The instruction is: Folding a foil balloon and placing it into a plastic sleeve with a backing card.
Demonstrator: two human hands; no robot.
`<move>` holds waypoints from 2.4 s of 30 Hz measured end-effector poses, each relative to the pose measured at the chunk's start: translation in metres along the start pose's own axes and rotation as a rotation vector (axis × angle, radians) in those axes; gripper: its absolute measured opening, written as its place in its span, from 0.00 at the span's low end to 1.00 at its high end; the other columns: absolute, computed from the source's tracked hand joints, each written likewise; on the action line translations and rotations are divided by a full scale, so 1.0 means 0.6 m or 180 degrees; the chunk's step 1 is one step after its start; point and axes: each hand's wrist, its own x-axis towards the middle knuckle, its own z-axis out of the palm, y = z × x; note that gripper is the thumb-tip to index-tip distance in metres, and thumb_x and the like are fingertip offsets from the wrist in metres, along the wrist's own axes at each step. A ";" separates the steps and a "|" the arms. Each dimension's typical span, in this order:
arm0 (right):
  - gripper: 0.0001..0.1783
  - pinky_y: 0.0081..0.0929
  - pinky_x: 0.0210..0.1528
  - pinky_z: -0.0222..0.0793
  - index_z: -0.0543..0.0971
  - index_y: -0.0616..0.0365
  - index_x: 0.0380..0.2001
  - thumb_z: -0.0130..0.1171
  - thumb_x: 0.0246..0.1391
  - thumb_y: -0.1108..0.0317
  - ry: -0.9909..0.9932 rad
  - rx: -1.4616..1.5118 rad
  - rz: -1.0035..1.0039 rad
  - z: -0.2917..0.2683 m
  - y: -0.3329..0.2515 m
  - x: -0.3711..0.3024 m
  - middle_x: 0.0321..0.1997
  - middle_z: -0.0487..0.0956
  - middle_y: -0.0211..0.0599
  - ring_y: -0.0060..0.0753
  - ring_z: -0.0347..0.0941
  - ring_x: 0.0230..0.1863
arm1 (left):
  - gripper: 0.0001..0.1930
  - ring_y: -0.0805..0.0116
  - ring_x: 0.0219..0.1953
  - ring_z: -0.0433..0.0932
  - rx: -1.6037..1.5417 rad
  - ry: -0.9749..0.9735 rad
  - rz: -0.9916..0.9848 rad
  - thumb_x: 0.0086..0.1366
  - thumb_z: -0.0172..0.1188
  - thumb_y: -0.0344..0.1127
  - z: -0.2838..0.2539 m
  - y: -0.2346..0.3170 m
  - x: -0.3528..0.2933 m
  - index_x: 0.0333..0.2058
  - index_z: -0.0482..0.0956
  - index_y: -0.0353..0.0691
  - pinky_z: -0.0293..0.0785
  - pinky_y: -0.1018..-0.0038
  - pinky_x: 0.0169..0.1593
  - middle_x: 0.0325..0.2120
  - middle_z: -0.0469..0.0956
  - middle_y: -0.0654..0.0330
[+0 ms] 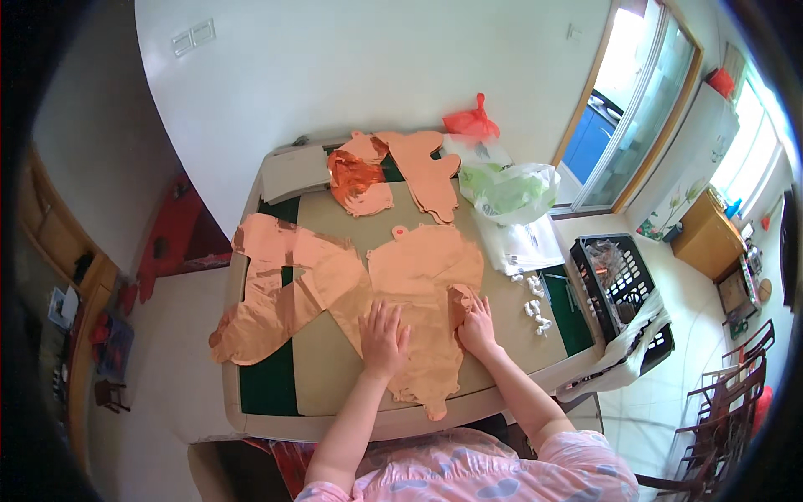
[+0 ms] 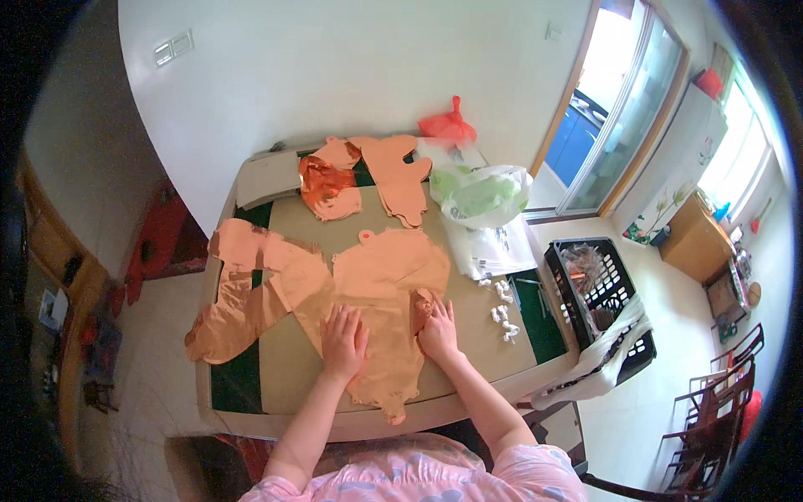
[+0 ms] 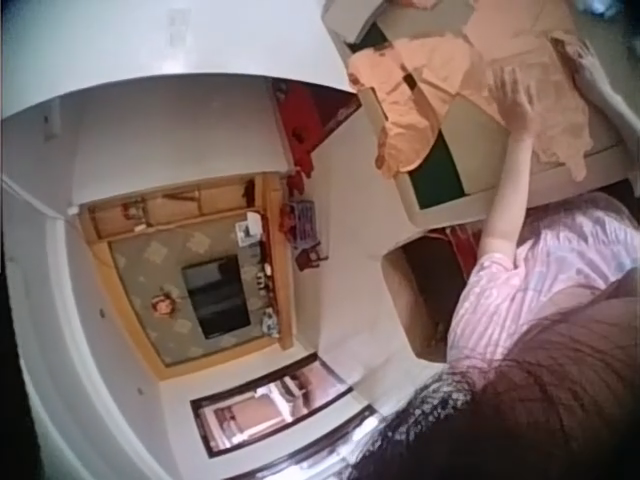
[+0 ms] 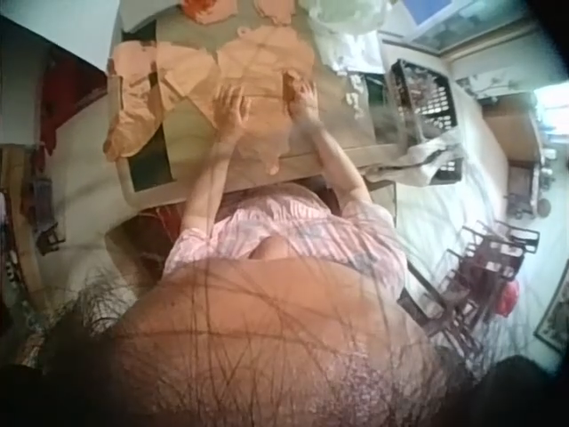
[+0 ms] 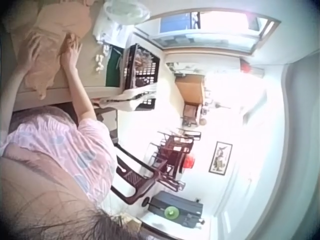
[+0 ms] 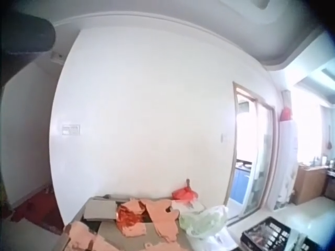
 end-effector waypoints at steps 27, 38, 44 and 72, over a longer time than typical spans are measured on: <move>0.24 0.60 0.68 0.45 0.69 0.54 0.59 0.51 0.60 0.64 -0.0207 -0.0068 -0.0683 -0.025 -0.075 -0.004 0.65 0.66 0.36 0.40 0.57 0.68 | 0.25 0.52 0.65 0.58 0.0655 -0.0433 0.0002 0.65 0.54 0.49 0.008 0.004 -0.008 0.56 0.70 0.44 0.42 0.36 0.64 0.59 0.65 0.50; 0.22 0.56 0.67 0.47 0.71 0.54 0.57 0.51 0.59 0.65 -0.0164 -0.0027 -0.0672 -0.028 -0.074 -0.001 0.64 0.68 0.36 0.40 0.59 0.67 | 0.19 0.51 0.64 0.61 -0.0207 -0.0348 0.0195 0.63 0.54 0.36 -0.005 0.033 0.084 0.52 0.72 0.37 0.56 0.54 0.64 0.56 0.68 0.48; 0.22 0.56 0.67 0.48 0.71 0.54 0.57 0.51 0.59 0.64 -0.0150 -0.0096 -0.0725 -0.017 -0.074 -0.001 0.64 0.68 0.35 0.40 0.59 0.67 | 0.25 0.52 0.68 0.53 0.0315 -0.0837 0.0191 0.64 0.54 0.45 0.057 0.010 0.123 0.58 0.69 0.45 0.47 0.46 0.67 0.64 0.59 0.50; 0.15 0.48 0.40 0.72 0.73 0.57 0.37 0.60 0.48 0.61 0.0246 0.0325 0.0706 -0.004 0.067 0.353 0.33 0.79 0.53 0.56 0.76 0.39 | 0.34 0.58 0.71 0.42 0.0863 -0.1183 -0.0157 0.65 0.46 0.57 0.081 -0.015 0.123 0.66 0.57 0.46 0.34 0.43 0.68 0.69 0.50 0.60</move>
